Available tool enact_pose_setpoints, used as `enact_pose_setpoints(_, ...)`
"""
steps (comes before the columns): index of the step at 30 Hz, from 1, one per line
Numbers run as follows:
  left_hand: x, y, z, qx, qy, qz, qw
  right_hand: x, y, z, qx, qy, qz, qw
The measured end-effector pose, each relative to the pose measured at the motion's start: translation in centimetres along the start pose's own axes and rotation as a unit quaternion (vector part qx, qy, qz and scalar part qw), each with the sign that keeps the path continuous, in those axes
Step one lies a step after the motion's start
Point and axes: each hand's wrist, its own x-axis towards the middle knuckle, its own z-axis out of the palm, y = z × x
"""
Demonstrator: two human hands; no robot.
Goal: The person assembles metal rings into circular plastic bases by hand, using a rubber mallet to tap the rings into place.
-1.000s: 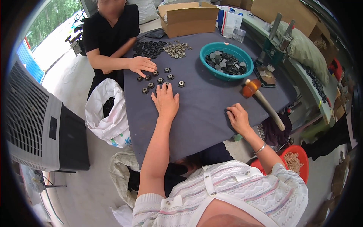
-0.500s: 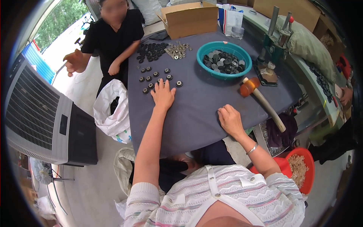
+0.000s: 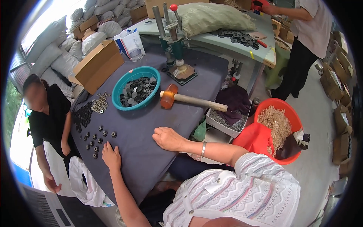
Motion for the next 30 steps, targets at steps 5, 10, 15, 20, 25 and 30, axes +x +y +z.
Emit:
enact_pose_setpoints(5,-1.8,-0.3,0.0,-0.015,0.005,0.028,0.999,0.2,-0.2,0.4,0.003,-0.010,0.004,1.000)
enact_pose_setpoints(10,-2.2,-0.3,-0.3,-0.016,0.006,0.025,1.000,0.3,-0.3,0.5,0.008,-0.018,0.003,1.000)
enact_pose_setpoints(15,-2.5,0.2,-0.3,-0.026,0.013,0.025,0.999,0.1,-0.2,0.3,0.006,-0.013,0.005,1.000)
enact_pose_setpoints(20,-2.7,0.3,-0.5,-0.012,0.023,0.013,1.000,0.1,-0.2,0.3,0.009,-0.013,-0.007,1.000)
enact_pose_setpoints(25,-2.7,0.0,-0.4,-0.020,0.029,0.015,0.999,0.1,-0.3,0.3,0.006,-0.013,-0.010,1.000)
enact_pose_setpoints(30,-2.7,-0.2,-0.4,-0.068,0.035,0.015,0.997,0.1,-0.3,0.3,0.007,-0.013,0.000,1.000)
